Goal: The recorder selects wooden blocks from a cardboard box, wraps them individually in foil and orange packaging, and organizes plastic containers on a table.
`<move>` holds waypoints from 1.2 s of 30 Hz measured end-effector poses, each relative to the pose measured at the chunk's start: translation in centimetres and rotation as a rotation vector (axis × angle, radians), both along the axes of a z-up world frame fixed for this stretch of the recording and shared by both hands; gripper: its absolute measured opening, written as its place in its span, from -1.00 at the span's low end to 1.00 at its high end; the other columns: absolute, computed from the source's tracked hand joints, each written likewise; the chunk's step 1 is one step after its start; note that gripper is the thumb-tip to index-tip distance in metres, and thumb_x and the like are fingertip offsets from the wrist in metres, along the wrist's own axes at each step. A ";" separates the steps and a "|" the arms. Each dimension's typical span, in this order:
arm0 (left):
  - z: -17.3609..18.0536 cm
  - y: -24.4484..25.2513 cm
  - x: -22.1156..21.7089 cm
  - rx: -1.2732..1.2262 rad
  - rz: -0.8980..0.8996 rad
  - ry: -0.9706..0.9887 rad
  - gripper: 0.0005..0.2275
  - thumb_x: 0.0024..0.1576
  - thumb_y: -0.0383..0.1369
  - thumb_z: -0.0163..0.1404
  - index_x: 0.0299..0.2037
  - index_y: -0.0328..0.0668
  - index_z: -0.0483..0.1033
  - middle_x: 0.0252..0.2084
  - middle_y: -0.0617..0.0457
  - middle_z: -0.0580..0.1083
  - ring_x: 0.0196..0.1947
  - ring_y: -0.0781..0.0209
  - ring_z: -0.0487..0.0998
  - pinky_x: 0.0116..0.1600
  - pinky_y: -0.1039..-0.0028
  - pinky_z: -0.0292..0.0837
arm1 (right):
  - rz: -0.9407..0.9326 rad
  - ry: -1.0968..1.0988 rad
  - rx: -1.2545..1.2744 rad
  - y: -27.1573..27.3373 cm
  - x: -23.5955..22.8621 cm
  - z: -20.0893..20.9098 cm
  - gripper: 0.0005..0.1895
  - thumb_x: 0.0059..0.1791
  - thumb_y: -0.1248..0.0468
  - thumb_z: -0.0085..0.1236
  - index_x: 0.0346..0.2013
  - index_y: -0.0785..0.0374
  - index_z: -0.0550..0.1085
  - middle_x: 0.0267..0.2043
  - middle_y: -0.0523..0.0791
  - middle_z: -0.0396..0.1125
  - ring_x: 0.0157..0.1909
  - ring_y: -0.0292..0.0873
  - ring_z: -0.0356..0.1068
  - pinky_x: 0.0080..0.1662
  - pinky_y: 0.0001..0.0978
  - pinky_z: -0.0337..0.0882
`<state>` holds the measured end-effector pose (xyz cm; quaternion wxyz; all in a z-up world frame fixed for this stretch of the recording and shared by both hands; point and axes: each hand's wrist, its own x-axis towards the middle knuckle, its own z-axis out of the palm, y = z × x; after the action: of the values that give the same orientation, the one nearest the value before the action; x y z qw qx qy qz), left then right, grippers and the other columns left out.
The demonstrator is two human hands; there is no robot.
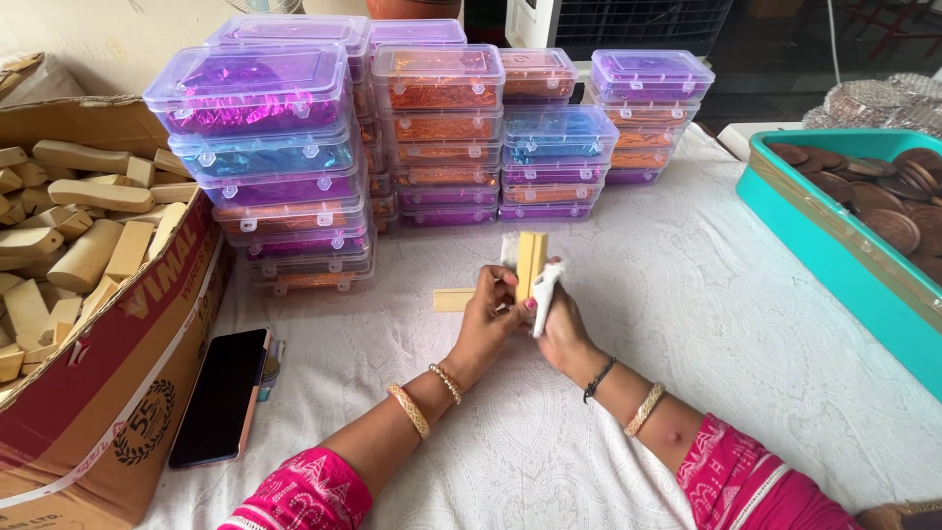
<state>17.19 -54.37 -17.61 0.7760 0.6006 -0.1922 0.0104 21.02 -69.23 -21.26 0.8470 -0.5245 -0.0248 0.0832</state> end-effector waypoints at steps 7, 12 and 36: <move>1.3 0.7 0.1 0.057 0.193 -0.025 -0.70 0.24 -0.48 0.01 0.13 -0.18 0.22 -0.16 -0.03 0.49 -0.17 0.29 0.56 -0.12 0.60 0.60 | 0.126 -0.045 -0.149 1.2 -1.2 -0.1 -0.44 0.16 -0.08 -0.42 0.35 0.14 0.16 -0.03 -0.14 0.25 -0.11 -0.30 0.33 -0.10 -0.43 0.54; 1.1 0.2 -0.8 0.160 -0.100 -0.032 -0.74 0.20 -0.44 0.06 0.06 -0.25 0.33 -0.25 0.02 0.52 -0.33 0.34 0.57 -0.28 0.59 0.59 | -0.172 -0.164 -0.024 0.5 -2.1 5.9 -0.48 0.13 -0.08 -0.39 0.31 0.05 0.12 -0.07 -0.13 0.27 -0.17 -0.33 0.38 -0.18 -0.42 0.53; 0.1 0.3 -0.5 0.301 0.035 -0.125 -0.83 0.11 -0.50 0.13 -0.10 -0.19 0.55 -0.24 0.15 0.55 -0.38 0.50 0.45 -0.22 0.67 0.43 | -0.127 -0.711 -0.911 -2.7 -1.7 8.0 -0.52 0.12 -0.12 -0.19 -0.08 0.20 0.48 -0.32 -0.20 0.46 -0.45 -0.29 0.50 -0.46 -0.39 0.55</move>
<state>16.67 -54.10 -17.46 0.6634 0.7117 -0.2287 0.0323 19.36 -71.89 -13.31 0.4789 -0.8321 -0.2382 -0.1468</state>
